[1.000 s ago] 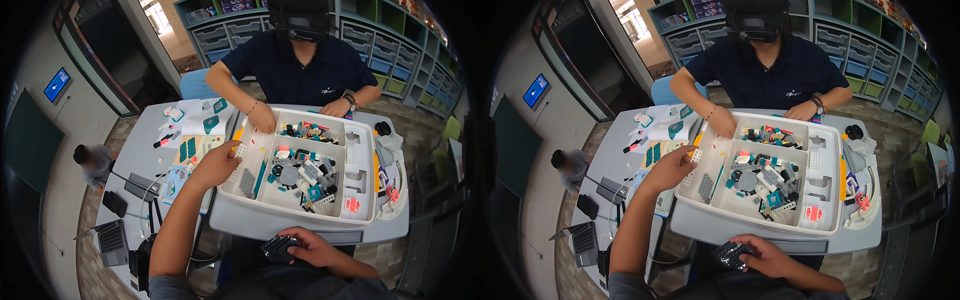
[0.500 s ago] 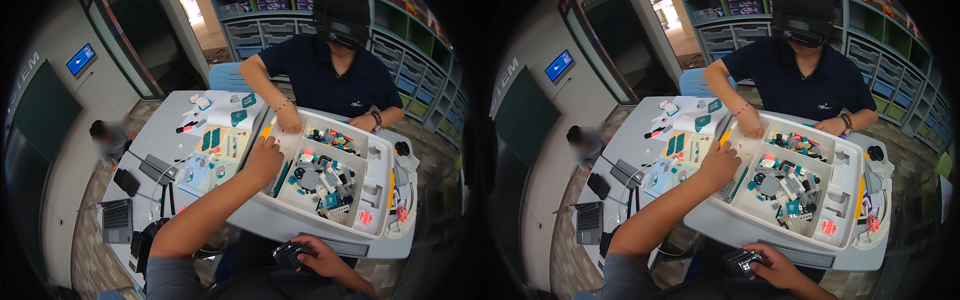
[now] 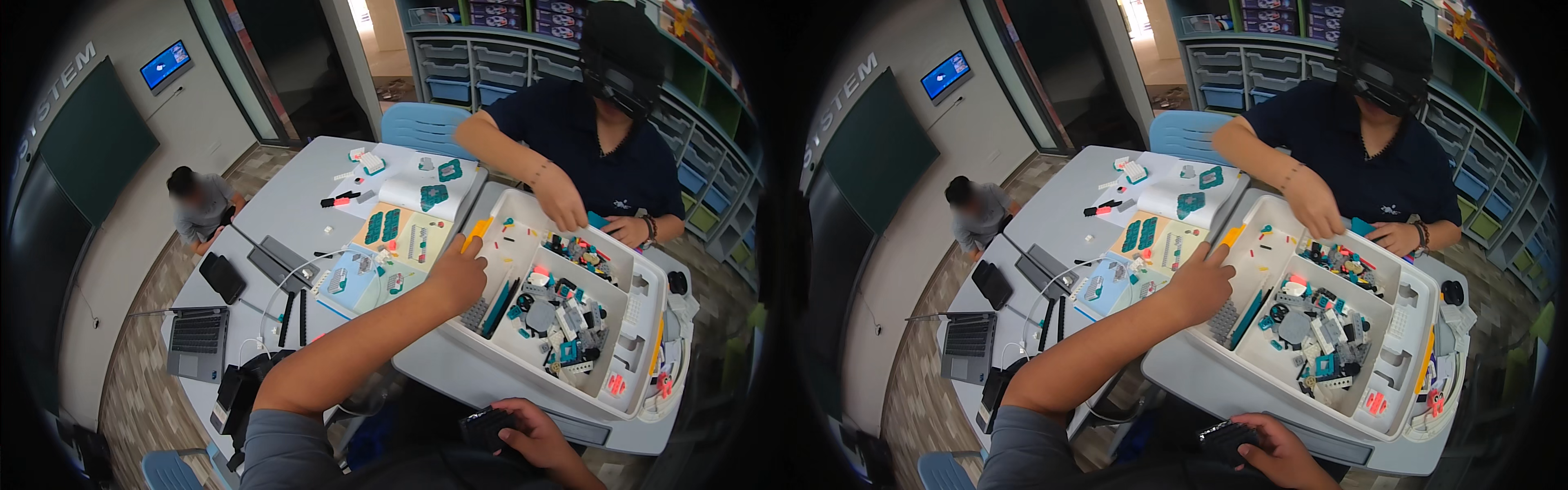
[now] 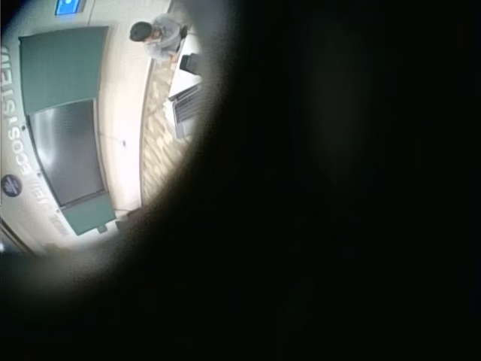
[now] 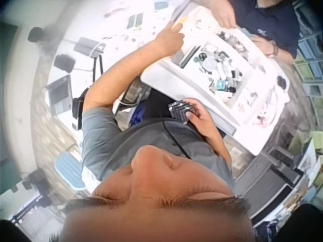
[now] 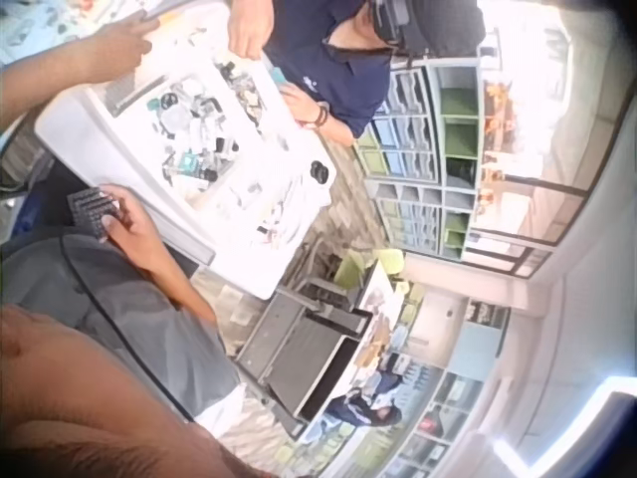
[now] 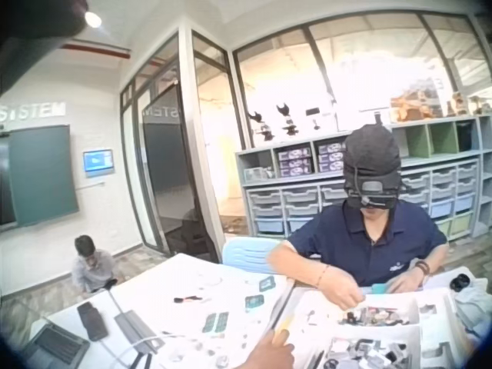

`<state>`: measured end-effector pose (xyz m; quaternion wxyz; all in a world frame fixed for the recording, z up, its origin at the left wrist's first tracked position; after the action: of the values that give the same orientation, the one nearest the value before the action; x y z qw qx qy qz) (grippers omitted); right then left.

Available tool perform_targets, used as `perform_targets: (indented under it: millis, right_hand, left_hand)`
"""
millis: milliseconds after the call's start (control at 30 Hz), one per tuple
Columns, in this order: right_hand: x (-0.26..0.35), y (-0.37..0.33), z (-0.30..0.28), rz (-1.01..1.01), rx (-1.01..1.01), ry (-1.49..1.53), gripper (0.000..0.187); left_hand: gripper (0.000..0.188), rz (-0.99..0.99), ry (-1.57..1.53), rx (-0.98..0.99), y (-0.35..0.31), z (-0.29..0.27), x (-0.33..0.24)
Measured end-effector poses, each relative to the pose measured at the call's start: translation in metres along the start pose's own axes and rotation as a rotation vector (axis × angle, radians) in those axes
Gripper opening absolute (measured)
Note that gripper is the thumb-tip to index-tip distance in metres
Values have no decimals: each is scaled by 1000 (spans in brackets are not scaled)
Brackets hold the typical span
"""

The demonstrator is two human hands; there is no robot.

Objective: The person assembles small plastic building blocks into a structure, selecting pieces from a divided tray and connecting them by hand. The person also briefly handles a black bag and a laptop on the table.

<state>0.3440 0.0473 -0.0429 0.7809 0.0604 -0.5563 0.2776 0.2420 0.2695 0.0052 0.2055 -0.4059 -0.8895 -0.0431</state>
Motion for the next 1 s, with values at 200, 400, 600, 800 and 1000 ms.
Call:
perform_targets:
  millis: [200,400,600,800,1000]
  right_hand:
    - [2,16,5,1,-35,26,47]
    - [24,45,16,-146,-35,-257,42]
    - [37,95,32,-326,44,-565,38]
    - [25,106,12,-338,19,-485,29]
    - [-8,102,5,-49,-19,-125,32]
  left_hand:
    - [39,-15,-811,-245,-29,-30,95]
    - [23,-909,-490,-140,-132,85,330]
    - [56,-983,-542,-336,-71,168,395]
    - [78,-1072,-549,-44,21,219,416]
    - [38,-1024,-657,-237,19,231,409]
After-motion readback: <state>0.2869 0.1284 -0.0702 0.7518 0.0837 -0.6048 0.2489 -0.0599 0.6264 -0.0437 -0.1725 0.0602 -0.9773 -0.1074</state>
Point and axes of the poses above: each hand's wrist, its own y-axis towards the middle knuckle, its own z-axis out of the palm, x = y × z, the point moved 9 cm from there along y, towards the middle knuckle, and after that the axes turned 3 degrees about y, right-handed, at the moved point
